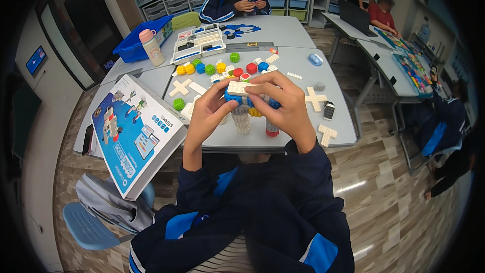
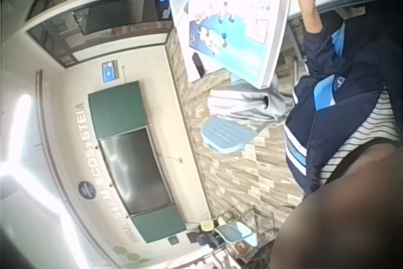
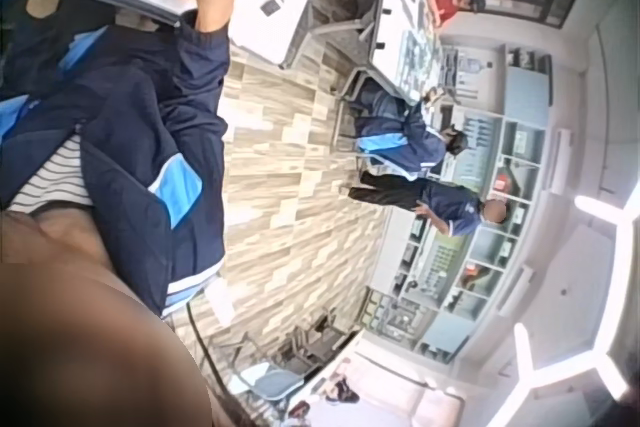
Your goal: The person assembles a multi-colored block structure on a table, picking up various pieces and stacking them into a tower. They occasionally consult a manual and adjust the placement of blocks to build a stable structure.
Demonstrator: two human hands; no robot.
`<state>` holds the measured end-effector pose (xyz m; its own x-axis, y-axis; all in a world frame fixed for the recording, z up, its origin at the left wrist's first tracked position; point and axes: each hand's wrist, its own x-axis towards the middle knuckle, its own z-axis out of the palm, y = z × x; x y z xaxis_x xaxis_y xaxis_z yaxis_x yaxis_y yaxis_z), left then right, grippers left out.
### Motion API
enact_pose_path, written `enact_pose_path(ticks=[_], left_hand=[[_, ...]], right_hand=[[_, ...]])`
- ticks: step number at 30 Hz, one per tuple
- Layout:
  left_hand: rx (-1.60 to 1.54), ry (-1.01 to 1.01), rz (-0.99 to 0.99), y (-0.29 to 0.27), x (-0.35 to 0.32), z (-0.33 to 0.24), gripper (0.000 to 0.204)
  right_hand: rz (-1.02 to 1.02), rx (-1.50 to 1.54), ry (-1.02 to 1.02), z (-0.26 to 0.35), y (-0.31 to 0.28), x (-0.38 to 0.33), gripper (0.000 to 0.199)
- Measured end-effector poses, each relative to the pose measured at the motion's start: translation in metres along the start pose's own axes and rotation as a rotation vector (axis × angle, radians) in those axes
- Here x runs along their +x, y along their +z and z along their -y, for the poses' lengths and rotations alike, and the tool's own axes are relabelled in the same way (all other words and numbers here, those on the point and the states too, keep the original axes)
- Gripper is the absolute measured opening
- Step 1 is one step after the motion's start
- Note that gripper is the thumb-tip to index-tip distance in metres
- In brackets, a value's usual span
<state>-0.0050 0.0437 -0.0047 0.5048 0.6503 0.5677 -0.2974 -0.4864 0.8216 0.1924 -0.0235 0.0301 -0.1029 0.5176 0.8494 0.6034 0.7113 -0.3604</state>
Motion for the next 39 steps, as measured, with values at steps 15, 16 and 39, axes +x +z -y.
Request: enact_pose_path(ticks=[15, 16, 39], left_hand=[[-0.085, -0.013, -0.047, 0.008, 0.003, -0.012, 0.053], [-0.088, -0.006, -0.044, 0.009, 0.003, -0.012, 0.052], [0.238, 0.145, -0.099, 0.011, 0.008, 0.046, 0.05]], right_hand=[[0.083, 0.013, -0.055, -0.005, -0.005, 0.012, 0.02], [0.081, 0.025, -0.05, -0.006, -0.005, 0.012, 0.02], [-0.021, -0.309, -0.167, -0.003, 0.011, -0.005, 0.051]])
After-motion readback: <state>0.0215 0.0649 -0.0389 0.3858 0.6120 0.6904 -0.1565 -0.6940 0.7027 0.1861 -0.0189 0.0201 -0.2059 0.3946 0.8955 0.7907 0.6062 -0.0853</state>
